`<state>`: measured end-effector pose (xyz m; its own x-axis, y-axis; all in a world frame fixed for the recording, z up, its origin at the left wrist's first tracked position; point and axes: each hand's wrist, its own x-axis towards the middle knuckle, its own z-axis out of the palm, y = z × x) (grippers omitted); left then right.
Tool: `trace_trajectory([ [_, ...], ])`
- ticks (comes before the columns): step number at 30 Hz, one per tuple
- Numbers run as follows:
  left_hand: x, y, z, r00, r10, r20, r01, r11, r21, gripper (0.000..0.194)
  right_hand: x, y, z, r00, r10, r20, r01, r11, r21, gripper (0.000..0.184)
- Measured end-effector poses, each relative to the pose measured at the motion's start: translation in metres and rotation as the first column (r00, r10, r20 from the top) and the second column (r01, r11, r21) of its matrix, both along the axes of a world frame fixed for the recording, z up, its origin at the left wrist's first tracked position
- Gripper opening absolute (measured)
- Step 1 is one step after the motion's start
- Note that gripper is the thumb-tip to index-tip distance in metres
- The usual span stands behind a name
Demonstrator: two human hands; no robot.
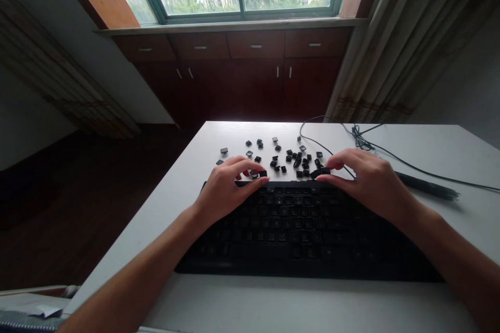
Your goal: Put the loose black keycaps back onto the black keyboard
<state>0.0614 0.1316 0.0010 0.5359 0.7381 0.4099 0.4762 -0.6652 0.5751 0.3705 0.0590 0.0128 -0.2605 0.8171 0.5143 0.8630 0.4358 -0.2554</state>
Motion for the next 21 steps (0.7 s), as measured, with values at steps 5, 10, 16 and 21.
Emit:
trace_trajectory([
  [5,0.003,0.008,0.009,0.997,0.027,-0.077,-0.029,0.999,-0.026,0.024,-0.005,-0.003,0.005,0.996,0.038,-0.079,-0.039,0.999,-0.016,0.014],
  [10,0.012,0.025,0.017,0.979,-0.042,-0.201,0.039,0.999,-0.016,0.022,-0.009,-0.003,0.008,0.972,0.112,-0.206,-0.138,0.983,-0.117,0.021],
  [16,0.024,0.041,0.022,0.928,-0.044,-0.369,0.017,0.997,-0.075,0.016,-0.011,-0.004,0.011,0.934,0.196,-0.299,-0.251,0.955,-0.158,0.021],
  [21,0.03,0.043,0.025,0.913,-0.085,-0.4,0.036,0.991,-0.128,0.016,-0.011,-0.003,0.011,0.923,0.225,-0.312,-0.286,0.944,-0.166,0.021],
])
